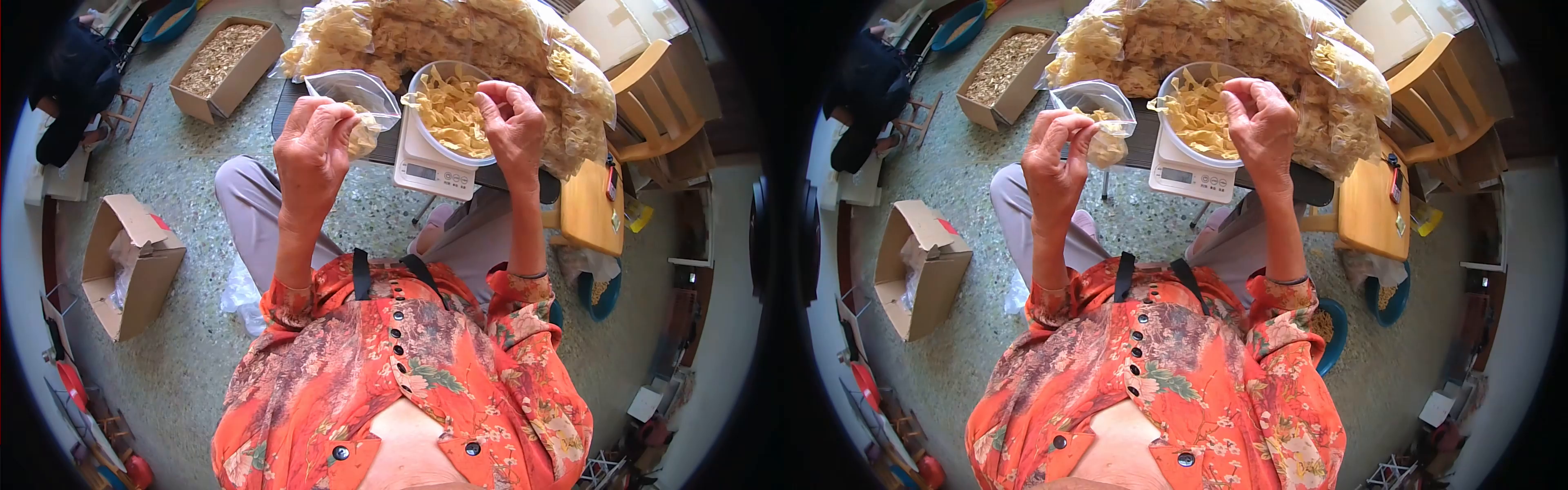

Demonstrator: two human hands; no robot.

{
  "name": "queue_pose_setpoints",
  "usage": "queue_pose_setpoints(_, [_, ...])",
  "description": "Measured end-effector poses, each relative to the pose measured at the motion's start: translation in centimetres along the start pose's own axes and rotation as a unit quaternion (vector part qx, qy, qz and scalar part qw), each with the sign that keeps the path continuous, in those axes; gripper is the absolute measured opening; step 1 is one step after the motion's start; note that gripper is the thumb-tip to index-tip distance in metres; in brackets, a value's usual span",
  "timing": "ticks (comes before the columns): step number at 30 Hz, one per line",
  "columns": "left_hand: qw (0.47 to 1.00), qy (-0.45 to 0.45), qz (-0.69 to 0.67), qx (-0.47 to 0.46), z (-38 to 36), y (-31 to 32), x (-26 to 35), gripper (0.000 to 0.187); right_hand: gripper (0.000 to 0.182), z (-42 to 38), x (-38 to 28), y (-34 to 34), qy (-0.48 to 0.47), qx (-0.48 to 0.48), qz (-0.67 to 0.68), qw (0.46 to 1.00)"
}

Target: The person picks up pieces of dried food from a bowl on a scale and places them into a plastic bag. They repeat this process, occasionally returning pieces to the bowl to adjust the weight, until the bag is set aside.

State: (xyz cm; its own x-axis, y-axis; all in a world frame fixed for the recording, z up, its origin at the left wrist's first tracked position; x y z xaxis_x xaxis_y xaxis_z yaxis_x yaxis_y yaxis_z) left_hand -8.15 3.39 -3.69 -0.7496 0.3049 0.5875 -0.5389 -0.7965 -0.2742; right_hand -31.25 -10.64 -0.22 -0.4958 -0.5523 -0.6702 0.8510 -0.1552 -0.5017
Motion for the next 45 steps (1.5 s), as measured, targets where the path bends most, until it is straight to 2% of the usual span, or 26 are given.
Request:
queue_pose_setpoints(2, [1.000, 0.002, -0.004, 0.007, 0.1, 0.1, 0.2, 0.016, 0.009, 0.4, 0.5, -0.7, -0.020, -0.017, -0.086, 0.996])
queue_pose_setpoints(4, [1.000, 0.003, -0.006, 0.014, 0.2, 0.2, 0.3, 0.018, 0.010, 0.6, 0.5, -0.9, -0.033, -0.049, -0.087, 0.994])
queue_pose_setpoints(6, [1.000, 0.006, -0.008, 0.010, 0.1, 0.2, 0.3, 0.018, 0.011, 0.6, 0.6, -0.4, -0.078, -0.107, -0.065, 0.989])
queue_pose_setpoints(7, [1.000, 0.006, -0.007, 0.008, 0.1, 0.2, 0.4, 0.018, 0.011, 0.5, 0.5, 0.0, -0.076, -0.107, -0.064, 0.989])
queue_pose_setpoints(9, [1.000, -0.001, -0.010, -0.004, 0.1, 0.3, 0.5, 0.017, 0.011, 0.3, 0.2, 1.1, -0.059, -0.173, 0.012, 0.983])
queue_pose_setpoints(10, [1.000, 0.000, -0.008, -0.006, 0.0, 0.2, 0.5, 0.017, 0.012, 0.3, -0.2, 1.3, -0.041, -0.195, 0.008, 0.980])
queue_pose_setpoints(13, [1.000, 0.009, 0.002, -0.028, -0.1, 0.1, 0.3, 0.015, 0.016, 0.4, 0.4, 2.6, -0.094, -0.200, -0.060, 0.973])
queue_pose_setpoints(17, [1.000, 0.005, 0.011, -0.026, -0.1, 0.1, 0.3, 0.015, 0.023, -0.1, 0.0, 3.7, -0.102, -0.167, -0.126, 0.973])
queue_pose_setpoints(21, [0.999, 0.008, 0.013, -0.034, 0.0, 0.1, 0.4, 0.015, 0.024, -0.4, -0.2, 4.2, -0.080, -0.149, -0.153, 0.974])
queue_pose_setpoints(24, [1.000, 0.007, 0.005, -0.019, 0.1, 0.3, 0.6, 0.016, 0.020, -0.4, 0.2, 4.2, -0.117, -0.124, -0.153, 0.973])
queue_pose_setpoints(26, [1.000, 0.006, 0.008, -0.023, 0.0, 0.2, 0.4, 0.016, 0.017, 0.0, 0.5, 3.5, -0.057, -0.141, -0.094, 0.984])
queue_pose_setpoints(27, [1.000, 0.006, 0.010, -0.027, 0.0, 0.1, 0.3, 0.015, 0.017, 0.1, 0.5, 3.1, -0.057, -0.142, -0.093, 0.984])
queue_pose_setpoints(30, [1.000, 0.006, 0.012, -0.028, 0.0, 0.0, 0.3, 0.015, 0.020, 0.6, 0.1, 1.2, 0.083, -0.123, 0.043, 0.988])
queue_pose_setpoints(33, [1.000, 0.004, 0.007, -0.028, 0.1, 0.2, 0.5, 0.015, 0.021, 0.8, 0.8, 0.0, 0.194, -0.108, 0.230, 0.948])
queue_pose_setpoints(37, [0.999, 0.002, -0.009, -0.033, 0.2, 0.4, 0.9, 0.016, 0.021, 0.7, 2.0, 0.1, 0.179, -0.046, 0.216, 0.959])
queue_pose_setpoints(39, [0.999, 0.008, -0.013, -0.036, 0.2, 0.4, 1.0, 0.017, 0.020, 0.7, 1.7, -0.2, 0.200, -0.039, 0.273, 0.940])
queue_pose_setpoints(45, [0.998, -0.017, -0.044, -0.041, -0.2, 0.6, 0.9, 0.019, 0.019, 0.1, -3.6, 1.2, 0.146, 0.006, 0.310, 0.939])
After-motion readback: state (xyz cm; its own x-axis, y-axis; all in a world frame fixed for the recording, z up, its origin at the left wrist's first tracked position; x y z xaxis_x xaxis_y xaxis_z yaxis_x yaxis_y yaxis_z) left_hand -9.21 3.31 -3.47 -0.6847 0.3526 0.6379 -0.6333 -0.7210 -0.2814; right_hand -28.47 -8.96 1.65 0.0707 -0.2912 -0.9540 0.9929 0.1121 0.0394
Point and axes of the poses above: each hand's wrist, its own z-axis towards the middle knuckle, its own y-axis out of the palm, x = y × z, the point moved 1 cm from there along z, towards the middle knuckle, and after that the axes turned 5 degrees about x, right-handed, at the moved point
